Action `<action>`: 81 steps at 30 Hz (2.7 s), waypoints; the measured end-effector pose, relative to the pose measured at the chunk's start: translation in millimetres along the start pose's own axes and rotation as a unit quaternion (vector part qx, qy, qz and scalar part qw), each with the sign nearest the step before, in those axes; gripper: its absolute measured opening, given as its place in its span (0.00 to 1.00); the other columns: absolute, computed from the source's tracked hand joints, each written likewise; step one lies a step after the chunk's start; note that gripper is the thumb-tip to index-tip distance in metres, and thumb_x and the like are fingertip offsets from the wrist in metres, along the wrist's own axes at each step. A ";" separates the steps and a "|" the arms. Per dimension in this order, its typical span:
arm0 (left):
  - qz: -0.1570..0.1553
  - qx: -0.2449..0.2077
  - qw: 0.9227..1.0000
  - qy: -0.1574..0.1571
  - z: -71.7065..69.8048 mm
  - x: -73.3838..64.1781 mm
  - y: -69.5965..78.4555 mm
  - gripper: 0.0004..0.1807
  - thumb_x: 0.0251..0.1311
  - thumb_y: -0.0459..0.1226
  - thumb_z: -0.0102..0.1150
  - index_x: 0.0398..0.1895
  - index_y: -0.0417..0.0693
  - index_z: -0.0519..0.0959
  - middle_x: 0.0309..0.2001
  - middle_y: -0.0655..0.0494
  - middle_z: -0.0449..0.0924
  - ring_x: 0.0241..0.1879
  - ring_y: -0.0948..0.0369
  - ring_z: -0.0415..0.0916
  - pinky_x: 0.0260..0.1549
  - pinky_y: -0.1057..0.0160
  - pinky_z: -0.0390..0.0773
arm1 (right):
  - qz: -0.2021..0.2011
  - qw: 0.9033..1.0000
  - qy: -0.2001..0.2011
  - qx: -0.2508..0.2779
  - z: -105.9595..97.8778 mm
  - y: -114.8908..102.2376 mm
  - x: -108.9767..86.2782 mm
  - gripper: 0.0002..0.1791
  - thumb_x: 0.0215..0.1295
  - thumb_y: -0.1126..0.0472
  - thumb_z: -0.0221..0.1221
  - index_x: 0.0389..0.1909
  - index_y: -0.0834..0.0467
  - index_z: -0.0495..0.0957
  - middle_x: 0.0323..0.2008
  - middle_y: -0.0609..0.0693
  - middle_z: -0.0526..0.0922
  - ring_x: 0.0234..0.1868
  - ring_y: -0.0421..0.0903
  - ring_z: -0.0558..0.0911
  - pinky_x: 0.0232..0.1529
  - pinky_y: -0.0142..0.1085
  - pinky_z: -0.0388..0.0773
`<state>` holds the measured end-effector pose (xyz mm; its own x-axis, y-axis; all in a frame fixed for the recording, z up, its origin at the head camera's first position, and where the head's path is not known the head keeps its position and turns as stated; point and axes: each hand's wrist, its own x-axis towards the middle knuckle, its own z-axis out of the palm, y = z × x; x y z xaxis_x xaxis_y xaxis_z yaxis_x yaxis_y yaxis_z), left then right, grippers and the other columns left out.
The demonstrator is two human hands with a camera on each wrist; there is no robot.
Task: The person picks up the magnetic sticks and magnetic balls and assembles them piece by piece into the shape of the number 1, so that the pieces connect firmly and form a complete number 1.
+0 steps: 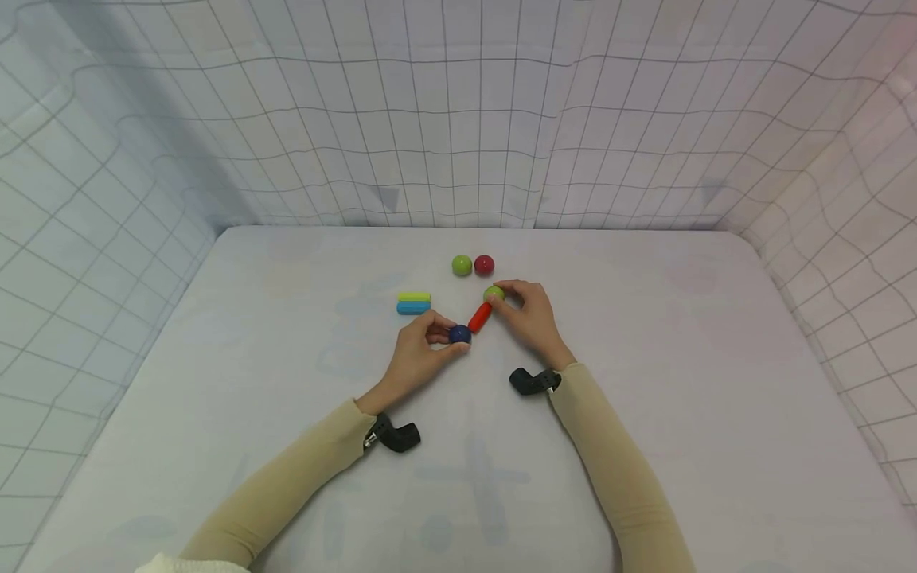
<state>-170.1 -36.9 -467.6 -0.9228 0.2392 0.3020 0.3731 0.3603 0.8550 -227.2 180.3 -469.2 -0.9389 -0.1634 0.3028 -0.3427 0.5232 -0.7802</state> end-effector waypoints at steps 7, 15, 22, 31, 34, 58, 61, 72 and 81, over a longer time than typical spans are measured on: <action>0.005 -0.004 1.000 0.004 1.5 -0.1 0.7 0.19 0.47 0.35 0.74 0.39 0.41 0.75 0.38 0.52 0.77 0.35 0.63 0.78 0.35 0.69 0.77 | -0.001 1.000 -0.002 -0.002 -0.5 -1.4 0.0 0.19 0.62 0.55 0.63 0.49 0.62 0.80 0.44 0.55 0.82 0.47 0.50 0.72 0.51 0.44 0.63; 0.015 -0.001 1.000 0.002 3.3 0.2 0.7 0.19 0.46 0.35 0.74 0.39 0.40 0.75 0.38 0.52 0.76 0.35 0.62 0.77 0.35 0.70 0.77 | 0.000 1.000 0.001 -0.001 1.2 2.9 1.2 0.18 0.62 0.54 0.63 0.49 0.61 0.81 0.44 0.53 0.82 0.46 0.49 0.72 0.49 0.44 0.63; 0.026 0.001 1.000 0.001 3.1 -0.2 -0.2 0.19 0.46 0.35 0.74 0.38 0.40 0.74 0.38 0.51 0.75 0.35 0.62 0.77 0.35 0.70 0.77 | -0.003 1.000 0.000 -0.001 1.5 3.9 1.3 0.18 0.62 0.54 0.64 0.48 0.61 0.81 0.43 0.53 0.82 0.45 0.49 0.71 0.48 0.43 0.63; 0.039 0.009 0.999 -0.009 3.6 -0.2 -0.1 0.17 0.49 0.33 0.72 0.39 0.40 0.75 0.39 0.51 0.76 0.37 0.62 0.77 0.37 0.70 0.77 | -0.002 1.000 -0.006 -0.005 1.3 4.7 1.6 0.19 0.63 0.54 0.63 0.50 0.61 0.80 0.45 0.54 0.82 0.47 0.50 0.72 0.51 0.45 0.63; 0.040 0.005 0.999 -0.014 3.8 -0.4 -0.1 0.16 0.49 0.31 0.71 0.40 0.40 0.75 0.40 0.51 0.76 0.37 0.61 0.77 0.38 0.69 0.77 | -0.001 1.000 -0.008 -0.005 1.1 4.3 1.9 0.19 0.63 0.54 0.62 0.50 0.62 0.80 0.47 0.55 0.81 0.49 0.51 0.72 0.53 0.46 0.63; 0.026 -0.023 0.999 -0.015 6.3 1.2 -2.3 0.17 0.47 0.34 0.74 0.39 0.42 0.77 0.40 0.53 0.79 0.35 0.64 0.79 0.36 0.70 0.78 | 0.080 0.992 0.085 0.048 0.8 -14.7 -24.2 0.19 0.65 0.58 0.60 0.53 0.64 0.73 0.47 0.58 0.77 0.42 0.50 0.75 0.43 0.37 0.69; 0.023 -0.022 0.999 -0.012 6.1 0.9 -1.2 0.17 0.47 0.35 0.74 0.39 0.42 0.78 0.40 0.53 0.80 0.34 0.64 0.79 0.36 0.70 0.77 | 0.094 0.990 0.090 0.050 2.2 -21.3 -36.9 0.17 0.64 0.57 0.60 0.48 0.63 0.75 0.41 0.56 0.78 0.38 0.48 0.75 0.38 0.34 0.68; 0.015 -0.031 0.999 -0.012 6.3 0.5 -2.3 0.17 0.47 0.36 0.74 0.39 0.42 0.78 0.39 0.54 0.80 0.34 0.65 0.79 0.36 0.69 0.78 | 0.057 0.998 -0.012 -0.011 6.4 -30.1 -53.0 0.13 0.60 0.51 0.65 0.35 0.57 0.84 0.31 0.48 0.82 0.34 0.46 0.70 0.37 0.39 0.62; 0.025 -0.030 0.999 -0.011 6.5 0.8 -3.5 0.18 0.46 0.39 0.74 0.39 0.44 0.78 0.38 0.55 0.80 0.34 0.64 0.78 0.36 0.69 0.78 | 0.044 0.997 -0.017 -0.056 9.2 -36.4 -49.2 0.14 0.57 0.47 0.66 0.30 0.55 0.87 0.26 0.45 0.81 0.29 0.47 0.69 0.31 0.40 0.60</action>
<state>-171.5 -32.2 -473.1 -0.9003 0.2749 0.3373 0.4125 0.2919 0.8629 -168.8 161.5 -460.7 -0.9665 -0.1394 0.2155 -0.2546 0.6270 -0.7362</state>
